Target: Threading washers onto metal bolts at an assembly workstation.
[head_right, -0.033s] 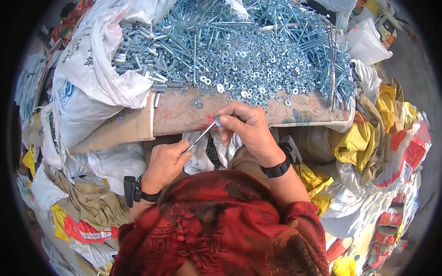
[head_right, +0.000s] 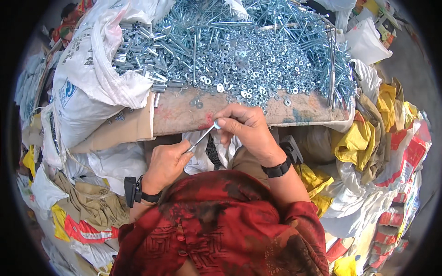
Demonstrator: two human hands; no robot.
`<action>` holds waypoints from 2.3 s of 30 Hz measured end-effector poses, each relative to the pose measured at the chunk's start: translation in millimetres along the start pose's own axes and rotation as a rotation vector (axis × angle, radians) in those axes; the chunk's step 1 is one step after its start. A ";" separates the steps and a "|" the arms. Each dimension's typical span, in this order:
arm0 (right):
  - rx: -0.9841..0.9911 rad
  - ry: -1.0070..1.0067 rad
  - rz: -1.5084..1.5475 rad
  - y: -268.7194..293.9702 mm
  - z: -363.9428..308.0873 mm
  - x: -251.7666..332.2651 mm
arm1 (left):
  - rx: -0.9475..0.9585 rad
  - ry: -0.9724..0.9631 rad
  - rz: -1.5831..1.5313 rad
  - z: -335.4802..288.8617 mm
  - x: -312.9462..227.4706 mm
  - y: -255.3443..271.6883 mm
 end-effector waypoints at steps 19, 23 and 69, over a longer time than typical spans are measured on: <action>0.608 -0.056 -1.221 -86.9 -16.0 -147.9 | -0.295 0.069 -0.486 -55.7 42.6 35.4; 0.722 -0.026 -0.774 -170.3 -3.5 -188.5 | -0.285 0.044 -0.600 -55.9 37.0 22.5; 0.154 0.344 -0.888 -40.2 4.8 11.2 | -0.273 0.148 -0.937 -31.0 46.1 -6.0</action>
Point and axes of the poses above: each hand's wrist, its own z-axis towards the middle knuckle, its own y-axis out of the back of the hand, x = y × z, the point moved 10 cm from there along z, towards the middle knuckle, and after that the axes turned 15 degrees about -z, right-handed, at the moved point
